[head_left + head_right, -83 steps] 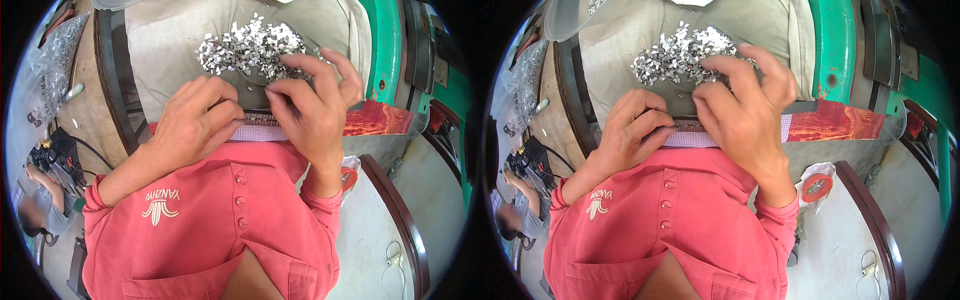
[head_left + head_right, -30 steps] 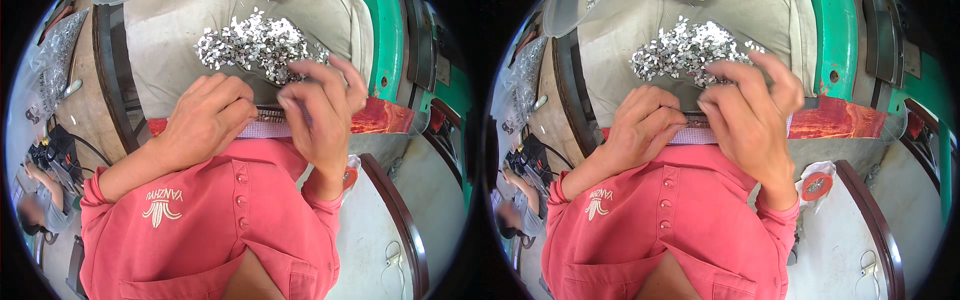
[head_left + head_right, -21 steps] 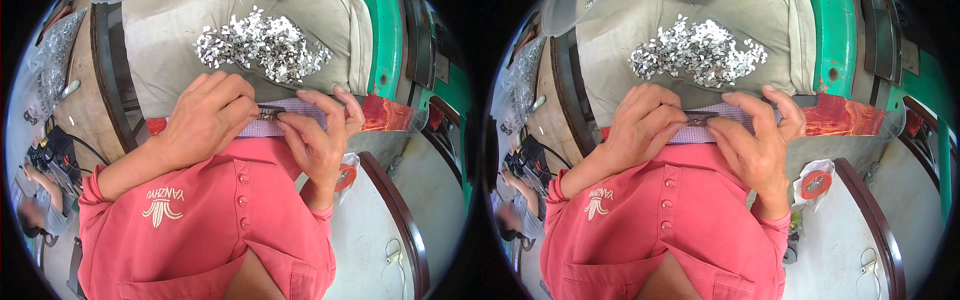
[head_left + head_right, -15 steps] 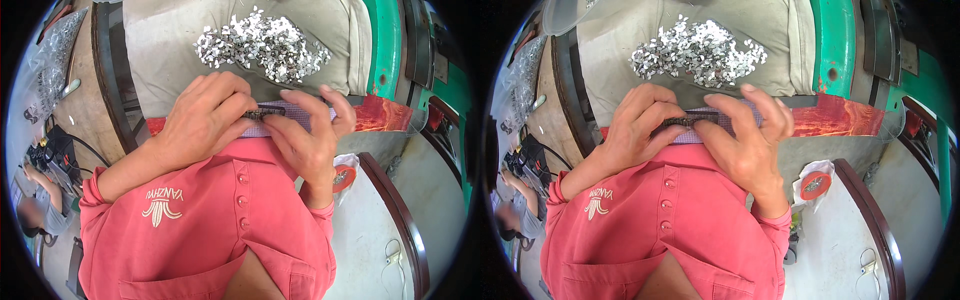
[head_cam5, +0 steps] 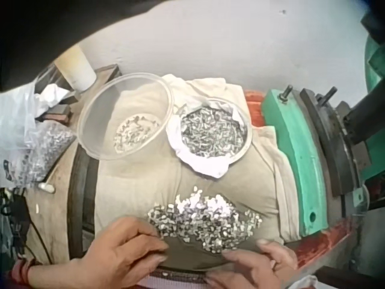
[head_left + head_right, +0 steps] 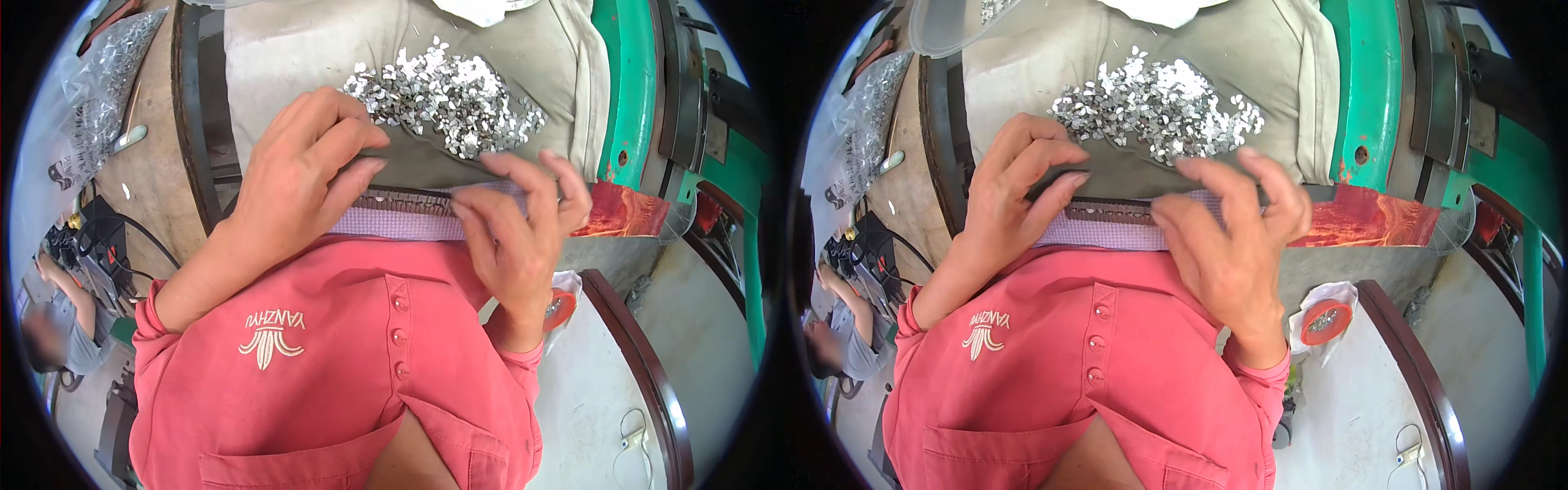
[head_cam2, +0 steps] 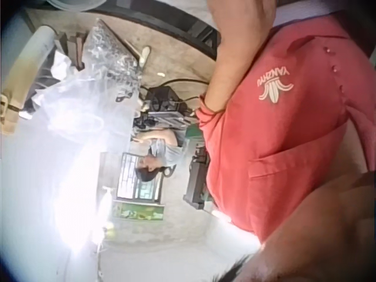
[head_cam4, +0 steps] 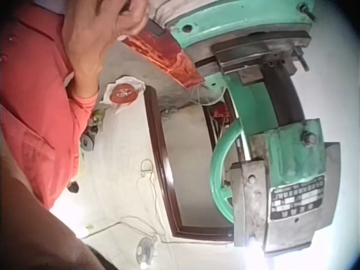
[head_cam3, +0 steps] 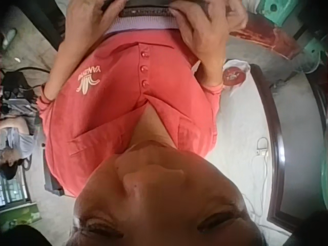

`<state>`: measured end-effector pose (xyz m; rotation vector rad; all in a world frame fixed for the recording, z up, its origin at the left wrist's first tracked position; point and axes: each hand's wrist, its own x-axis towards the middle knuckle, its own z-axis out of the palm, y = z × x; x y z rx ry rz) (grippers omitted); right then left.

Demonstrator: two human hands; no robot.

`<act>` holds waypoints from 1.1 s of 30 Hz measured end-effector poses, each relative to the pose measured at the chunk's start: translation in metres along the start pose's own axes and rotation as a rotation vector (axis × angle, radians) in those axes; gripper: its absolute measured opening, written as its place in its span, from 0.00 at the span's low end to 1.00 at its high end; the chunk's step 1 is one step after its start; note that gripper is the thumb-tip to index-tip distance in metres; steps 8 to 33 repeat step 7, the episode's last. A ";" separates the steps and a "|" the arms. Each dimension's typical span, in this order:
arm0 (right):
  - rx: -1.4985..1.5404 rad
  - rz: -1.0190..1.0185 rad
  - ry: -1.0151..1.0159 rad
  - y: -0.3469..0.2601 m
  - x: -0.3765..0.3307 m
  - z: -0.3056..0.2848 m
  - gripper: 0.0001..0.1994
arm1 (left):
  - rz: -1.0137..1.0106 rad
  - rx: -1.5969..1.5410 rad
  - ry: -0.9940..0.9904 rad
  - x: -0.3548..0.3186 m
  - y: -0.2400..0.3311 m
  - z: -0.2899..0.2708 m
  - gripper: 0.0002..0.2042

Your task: Manually aligning small metal studs on a fabric strip and using a manual stamping press to secure them.

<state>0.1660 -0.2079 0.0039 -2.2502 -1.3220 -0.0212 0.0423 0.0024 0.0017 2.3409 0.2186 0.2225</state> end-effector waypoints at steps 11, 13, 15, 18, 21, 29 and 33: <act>-0.056 -0.097 0.044 0.003 0.044 0.026 0.09 | 0.010 0.097 -0.030 -0.002 0.001 -0.001 0.18; -0.056 -0.097 0.044 0.003 0.044 0.026 0.09 | 0.010 0.097 -0.030 -0.002 0.001 -0.001 0.18; -0.056 -0.097 0.044 0.003 0.044 0.026 0.09 | 0.010 0.097 -0.030 -0.002 0.001 -0.001 0.18; -0.056 -0.097 0.044 0.003 0.044 0.026 0.09 | 0.010 0.097 -0.030 -0.002 0.001 -0.001 0.18; -0.056 -0.097 0.044 0.003 0.044 0.026 0.09 | 0.010 0.097 -0.030 -0.002 0.001 -0.001 0.18; -0.056 -0.097 0.044 0.003 0.044 0.026 0.09 | 0.010 0.097 -0.030 -0.002 0.001 -0.001 0.18; -0.056 -0.097 0.044 0.003 0.044 0.026 0.09 | 0.010 0.097 -0.030 -0.002 0.001 -0.001 0.18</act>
